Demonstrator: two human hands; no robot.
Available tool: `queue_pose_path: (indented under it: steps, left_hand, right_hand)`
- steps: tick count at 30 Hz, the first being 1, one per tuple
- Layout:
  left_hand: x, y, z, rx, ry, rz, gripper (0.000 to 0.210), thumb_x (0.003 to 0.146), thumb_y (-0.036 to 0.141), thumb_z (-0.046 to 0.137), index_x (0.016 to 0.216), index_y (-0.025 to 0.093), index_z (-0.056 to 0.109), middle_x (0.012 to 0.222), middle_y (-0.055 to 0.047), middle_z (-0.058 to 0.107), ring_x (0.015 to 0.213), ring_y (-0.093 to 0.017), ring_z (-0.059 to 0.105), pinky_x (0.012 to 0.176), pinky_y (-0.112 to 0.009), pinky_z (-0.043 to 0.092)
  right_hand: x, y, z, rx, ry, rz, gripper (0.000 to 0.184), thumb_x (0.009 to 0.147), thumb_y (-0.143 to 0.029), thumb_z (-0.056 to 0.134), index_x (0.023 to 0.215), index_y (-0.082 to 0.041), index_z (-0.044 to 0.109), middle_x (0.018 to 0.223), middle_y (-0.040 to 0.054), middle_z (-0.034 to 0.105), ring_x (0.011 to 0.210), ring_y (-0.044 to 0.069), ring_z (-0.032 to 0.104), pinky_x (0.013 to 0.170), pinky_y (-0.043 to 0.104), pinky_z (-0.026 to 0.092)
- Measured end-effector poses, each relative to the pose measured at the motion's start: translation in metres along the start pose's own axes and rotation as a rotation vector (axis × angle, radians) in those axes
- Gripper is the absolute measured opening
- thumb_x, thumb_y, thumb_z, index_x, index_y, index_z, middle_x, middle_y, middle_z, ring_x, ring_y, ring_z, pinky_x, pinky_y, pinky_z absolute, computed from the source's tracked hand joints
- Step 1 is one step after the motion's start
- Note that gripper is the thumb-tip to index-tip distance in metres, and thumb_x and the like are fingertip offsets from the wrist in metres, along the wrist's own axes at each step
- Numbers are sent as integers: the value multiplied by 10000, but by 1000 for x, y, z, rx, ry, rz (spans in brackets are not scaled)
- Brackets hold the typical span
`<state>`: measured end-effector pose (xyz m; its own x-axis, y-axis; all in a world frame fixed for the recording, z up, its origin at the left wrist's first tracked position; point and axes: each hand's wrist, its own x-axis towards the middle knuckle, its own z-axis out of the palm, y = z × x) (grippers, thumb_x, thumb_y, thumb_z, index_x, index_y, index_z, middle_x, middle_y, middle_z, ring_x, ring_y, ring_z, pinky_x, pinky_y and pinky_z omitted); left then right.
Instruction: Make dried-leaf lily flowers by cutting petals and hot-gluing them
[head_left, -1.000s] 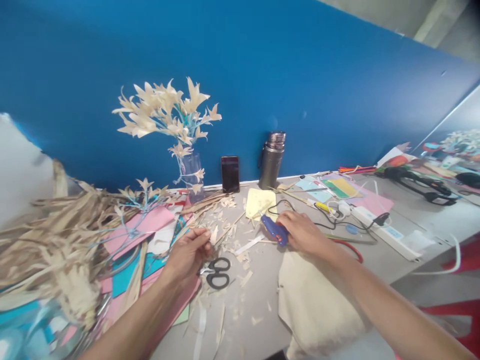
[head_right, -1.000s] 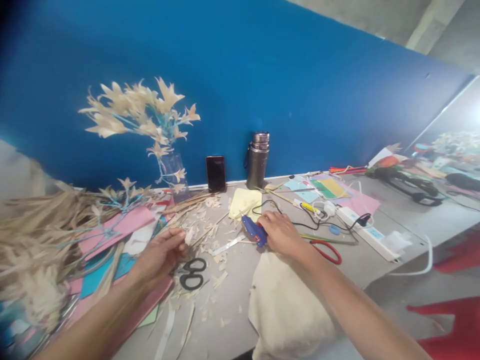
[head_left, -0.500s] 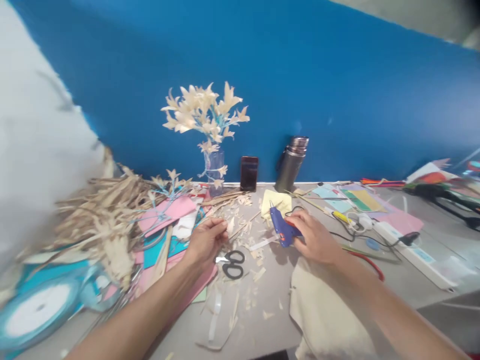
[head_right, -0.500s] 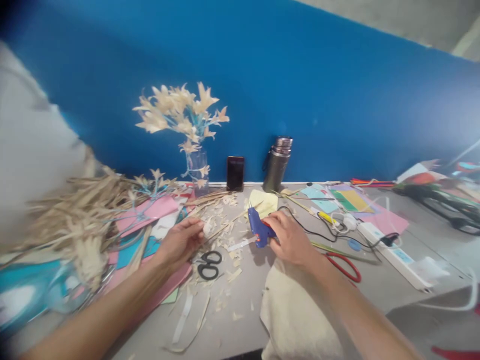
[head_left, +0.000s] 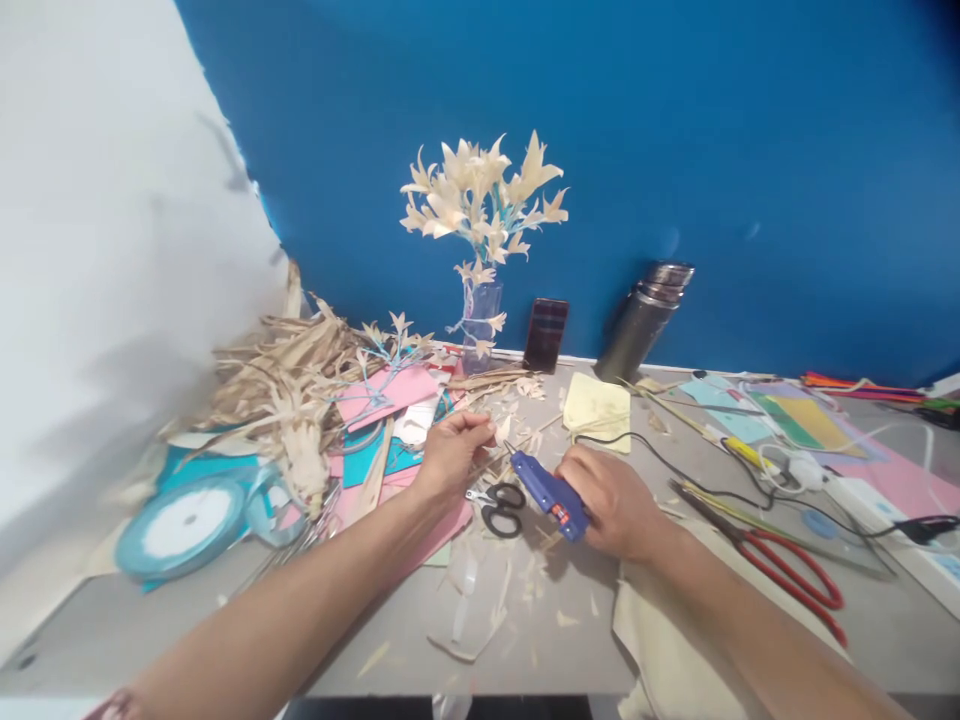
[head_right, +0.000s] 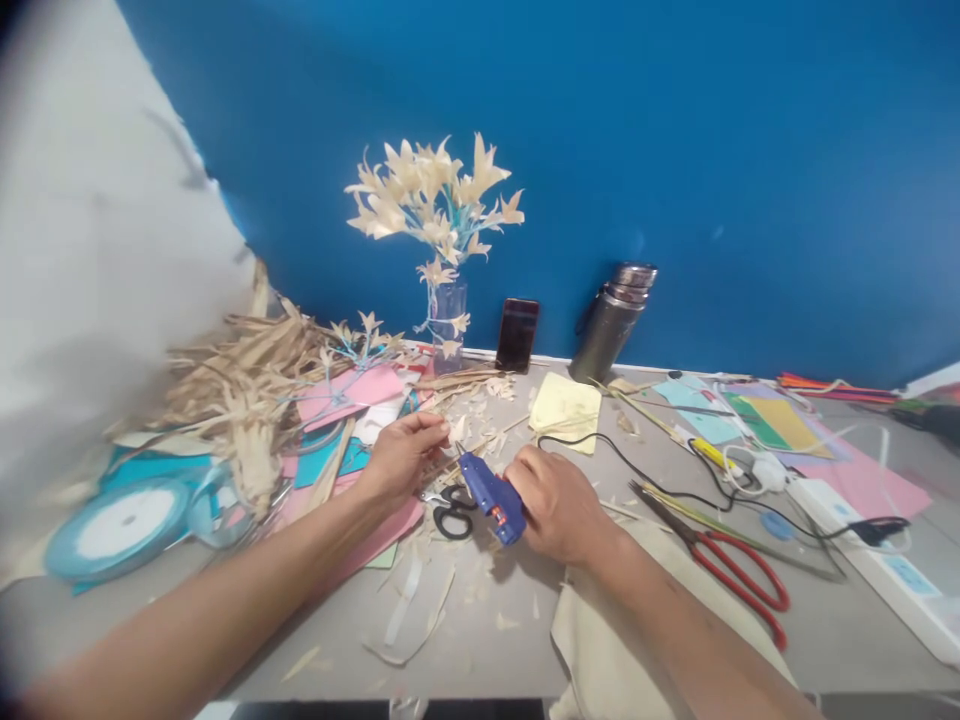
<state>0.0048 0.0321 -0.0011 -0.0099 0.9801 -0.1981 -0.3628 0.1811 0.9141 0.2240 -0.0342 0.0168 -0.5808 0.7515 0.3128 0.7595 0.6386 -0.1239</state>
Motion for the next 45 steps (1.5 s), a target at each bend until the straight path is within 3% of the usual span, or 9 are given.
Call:
queue_pose_path:
  steps: [6, 13, 18, 29, 45]
  left_hand:
    - [-2, 3, 3, -66, 5, -30, 302, 492, 241, 852, 667, 152, 622, 529, 33, 597, 477, -100, 561, 476, -206, 421]
    - [0, 2, 1, 1, -4, -4, 245, 545, 234, 834, 640, 143, 627, 482, 44, 553, 411, -56, 449, 419, -180, 330]
    - [-1, 2, 1, 16, -11, -49, 257, 541, 245, 830, 661, 148, 625, 509, 17, 601, 417, -80, 491, 432, -200, 374]
    - [2, 0, 1, -18, -35, -68, 293, 506, 260, 832, 661, 154, 607, 504, 24, 605, 465, -93, 533, 479, -209, 419]
    - [0, 3, 2, -64, -45, -95, 308, 481, 234, 838, 658, 151, 599, 513, 28, 619, 466, -99, 578, 501, -210, 444]
  right_hand:
    - [2, 0, 4, -39, -23, -7, 191, 942, -305, 452, 793, -202, 514, 781, 65, 545, 683, 204, 468, 633, 332, 298]
    - [3, -2, 2, 17, -37, 20, 139, 901, -262, 481, 771, -212, 477, 752, 53, 541, 666, 195, 457, 616, 321, 274]
    - [1, -1, 4, 32, -34, 16, 136, 904, -243, 464, 771, -212, 472, 734, 45, 534, 665, 194, 461, 611, 321, 268]
    - [-2, 1, 8, 97, 59, -7, 89, 891, -258, 540, 960, -204, 523, 812, 41, 578, 719, 192, 510, 633, 305, 304]
    - [0, -1, 9, 125, 72, -8, 132, 911, -286, 504, 804, -214, 472, 725, 27, 539, 659, 177, 467, 607, 303, 276]
